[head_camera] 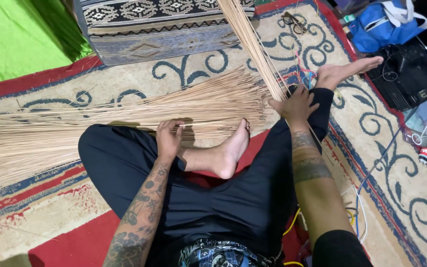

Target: Weaving thin wooden sticks together to create a flat structure while sitting on the floor

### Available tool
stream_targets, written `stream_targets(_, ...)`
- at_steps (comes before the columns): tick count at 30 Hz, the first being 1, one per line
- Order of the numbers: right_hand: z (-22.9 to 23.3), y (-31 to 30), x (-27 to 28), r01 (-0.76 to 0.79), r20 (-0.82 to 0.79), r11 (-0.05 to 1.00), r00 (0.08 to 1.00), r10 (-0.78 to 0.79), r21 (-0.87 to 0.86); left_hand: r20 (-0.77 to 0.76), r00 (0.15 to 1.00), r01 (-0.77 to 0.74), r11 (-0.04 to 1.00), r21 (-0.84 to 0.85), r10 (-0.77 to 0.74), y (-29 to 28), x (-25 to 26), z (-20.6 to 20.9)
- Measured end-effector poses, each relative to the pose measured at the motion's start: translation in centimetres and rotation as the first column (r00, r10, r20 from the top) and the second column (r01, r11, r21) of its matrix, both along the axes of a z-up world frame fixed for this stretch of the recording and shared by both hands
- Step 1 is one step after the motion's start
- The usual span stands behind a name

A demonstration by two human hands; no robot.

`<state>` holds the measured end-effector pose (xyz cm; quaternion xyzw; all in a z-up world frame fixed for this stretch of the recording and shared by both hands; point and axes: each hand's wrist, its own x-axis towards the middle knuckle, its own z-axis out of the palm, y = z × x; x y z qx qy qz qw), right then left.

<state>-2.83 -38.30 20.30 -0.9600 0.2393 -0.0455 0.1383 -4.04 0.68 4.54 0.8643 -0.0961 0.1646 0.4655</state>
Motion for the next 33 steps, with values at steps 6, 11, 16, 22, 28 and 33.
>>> stream_targets(6,-9.0,-6.4,3.2,0.058,-0.184,0.998,0.981,-0.061,-0.021,-0.018,1.000,-0.004,0.999,0.032,0.005,-0.7,0.3,-0.8)
stream_targets(11,-5.4,-0.6,0.5,0.060,-0.200,0.996,0.979,-0.046,0.063,-0.050,0.999,-0.007,1.000,0.030,0.009,-0.7,-0.2,-0.4)
stream_targets(16,-4.1,0.7,-0.7,0.102,-0.180,0.981,0.981,-0.072,0.162,-0.042,0.999,-0.008,1.000,0.011,0.009,-0.6,-0.1,-0.7)
stream_targets(22,1.2,2.8,-2.8,0.045,-0.221,0.950,0.975,0.026,0.310,-0.041,0.999,0.017,1.000,0.011,-0.016,-0.7,0.2,-1.5)
stream_targets(28,-4.7,11.4,-3.8,-0.223,0.782,0.934,0.512,0.355,-0.279,-0.026,0.999,0.022,1.000,-0.013,-0.022,-1.3,0.1,-0.6)
stream_targets(33,-12.7,22.0,-6.9,-0.744,0.302,0.642,0.578,0.758,-0.187,-0.116,0.983,0.166,0.959,0.232,-0.142,-1.6,0.1,-0.6)
